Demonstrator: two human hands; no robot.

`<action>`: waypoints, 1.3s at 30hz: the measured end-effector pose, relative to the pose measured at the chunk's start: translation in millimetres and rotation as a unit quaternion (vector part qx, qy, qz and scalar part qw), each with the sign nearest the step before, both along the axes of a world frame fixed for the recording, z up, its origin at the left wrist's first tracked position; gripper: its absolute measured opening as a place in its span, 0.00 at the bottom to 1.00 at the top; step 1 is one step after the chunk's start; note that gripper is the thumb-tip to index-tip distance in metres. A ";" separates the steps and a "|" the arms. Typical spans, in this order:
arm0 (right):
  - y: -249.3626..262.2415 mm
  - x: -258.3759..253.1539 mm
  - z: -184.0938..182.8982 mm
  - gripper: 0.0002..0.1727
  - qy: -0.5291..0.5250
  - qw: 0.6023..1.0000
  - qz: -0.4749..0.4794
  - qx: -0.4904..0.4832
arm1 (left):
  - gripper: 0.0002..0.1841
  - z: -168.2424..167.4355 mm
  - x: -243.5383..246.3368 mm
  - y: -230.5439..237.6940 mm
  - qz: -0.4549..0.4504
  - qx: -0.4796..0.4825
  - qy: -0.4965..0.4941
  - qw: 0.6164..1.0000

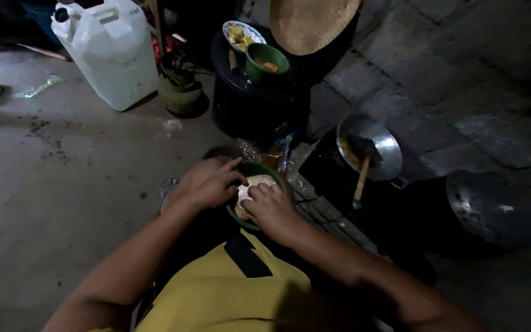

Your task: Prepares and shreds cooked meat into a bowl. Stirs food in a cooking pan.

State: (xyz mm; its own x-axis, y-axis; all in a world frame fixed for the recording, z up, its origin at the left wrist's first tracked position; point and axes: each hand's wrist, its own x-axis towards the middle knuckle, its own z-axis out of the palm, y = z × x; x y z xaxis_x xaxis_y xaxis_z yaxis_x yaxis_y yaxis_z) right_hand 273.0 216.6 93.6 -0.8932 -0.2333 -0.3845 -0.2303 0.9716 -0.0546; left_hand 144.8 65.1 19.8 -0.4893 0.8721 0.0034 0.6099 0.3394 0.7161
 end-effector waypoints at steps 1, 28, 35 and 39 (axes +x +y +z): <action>-0.8 2.0 -3.9 0.11 0.019 1.000 0.013 -0.011 | 0.13 -0.6 0.4 -0.1 0.001 -0.006 0.002 1.000; 41.7 4.9 18.0 0.16 0.115 0.943 -0.151 -0.273 | 0.13 3.6 -8.0 -3.5 -0.034 -0.017 -0.040 0.998; 47.8 14.4 26.4 0.17 0.252 0.906 -0.154 -0.302 | 0.13 -0.4 -6.0 -1.9 -0.054 -0.012 -0.047 0.997; 54.3 10.5 42.5 0.12 0.234 0.878 -0.203 -0.365 | 0.12 2.6 -5.2 -2.5 -0.046 -0.040 -0.021 0.998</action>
